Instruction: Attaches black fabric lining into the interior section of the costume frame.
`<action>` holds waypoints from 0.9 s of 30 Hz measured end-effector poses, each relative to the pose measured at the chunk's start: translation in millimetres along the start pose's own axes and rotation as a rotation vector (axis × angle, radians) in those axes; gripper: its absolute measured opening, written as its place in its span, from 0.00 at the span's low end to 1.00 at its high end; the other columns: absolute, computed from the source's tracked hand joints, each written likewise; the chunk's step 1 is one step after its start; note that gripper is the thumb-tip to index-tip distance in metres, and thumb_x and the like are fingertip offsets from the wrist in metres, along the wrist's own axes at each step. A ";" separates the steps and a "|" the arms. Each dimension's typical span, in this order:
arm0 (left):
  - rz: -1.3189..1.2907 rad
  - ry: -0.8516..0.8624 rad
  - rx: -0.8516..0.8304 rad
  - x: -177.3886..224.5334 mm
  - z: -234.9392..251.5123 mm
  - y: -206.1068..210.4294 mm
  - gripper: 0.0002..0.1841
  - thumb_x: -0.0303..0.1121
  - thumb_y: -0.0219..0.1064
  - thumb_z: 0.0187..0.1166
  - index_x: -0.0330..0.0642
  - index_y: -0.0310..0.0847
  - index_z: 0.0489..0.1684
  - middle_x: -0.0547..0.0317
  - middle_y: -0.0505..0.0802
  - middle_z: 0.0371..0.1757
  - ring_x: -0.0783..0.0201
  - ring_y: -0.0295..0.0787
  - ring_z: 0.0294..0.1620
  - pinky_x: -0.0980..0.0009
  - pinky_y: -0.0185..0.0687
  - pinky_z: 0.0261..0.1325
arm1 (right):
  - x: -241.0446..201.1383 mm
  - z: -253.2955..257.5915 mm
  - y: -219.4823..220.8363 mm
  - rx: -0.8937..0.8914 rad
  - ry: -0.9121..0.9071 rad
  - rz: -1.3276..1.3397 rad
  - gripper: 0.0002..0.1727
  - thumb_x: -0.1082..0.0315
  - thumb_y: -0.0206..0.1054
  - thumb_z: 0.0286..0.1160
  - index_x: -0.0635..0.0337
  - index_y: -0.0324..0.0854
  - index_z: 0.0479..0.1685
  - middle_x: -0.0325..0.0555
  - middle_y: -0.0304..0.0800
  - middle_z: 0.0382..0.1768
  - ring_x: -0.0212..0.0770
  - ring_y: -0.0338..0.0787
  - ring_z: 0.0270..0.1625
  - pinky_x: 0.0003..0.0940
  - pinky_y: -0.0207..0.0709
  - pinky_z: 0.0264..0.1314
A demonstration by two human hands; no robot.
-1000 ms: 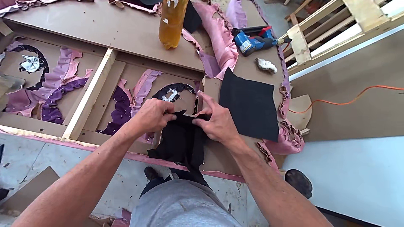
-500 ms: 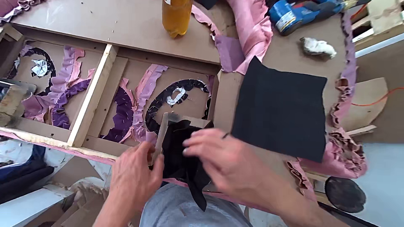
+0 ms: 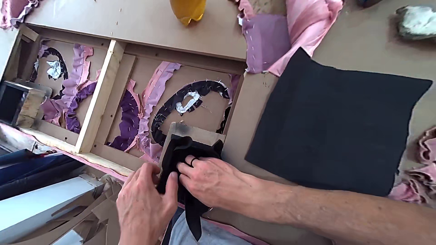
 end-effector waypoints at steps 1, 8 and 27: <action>-0.006 -0.001 0.005 1.6 3.3 3.7 0.21 0.55 0.60 0.74 0.47 0.87 0.35 0.66 0.86 0.23 0.63 0.85 0.25 0.56 0.80 0.28 | -0.6 0.1 -0.5 0.002 0.011 -0.002 0.05 0.71 0.66 0.73 0.60 0.87 0.36 0.48 0.89 0.45 0.46 0.91 0.46 0.37 0.83 0.35; -0.163 0.124 0.222 -4.5 0.9 10.9 0.11 0.41 0.64 0.75 0.51 0.87 0.25 0.71 0.85 0.20 0.69 0.84 0.24 0.66 0.79 0.28 | -5.1 8.3 5.7 -0.020 0.023 -0.034 0.06 0.70 0.66 0.74 0.57 0.88 0.39 0.44 0.89 0.50 0.46 0.89 0.50 0.40 0.82 0.41; 0.305 0.376 0.099 8.2 -50.2 0.3 0.12 0.37 0.60 0.81 0.56 0.94 0.41 0.59 0.79 0.84 0.46 0.65 0.90 0.39 0.62 0.84 | 9.8 4.7 -1.7 -0.170 -0.132 0.123 0.09 0.68 0.61 0.80 0.60 0.86 0.41 0.49 0.88 0.48 0.51 0.88 0.55 0.46 0.82 0.50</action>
Point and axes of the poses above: each hand's wrist, its own z-axis towards the middle knuckle, its own y-axis out of the palm, x = y × z, the point moved 5 cm from there along z, towards the middle knuckle
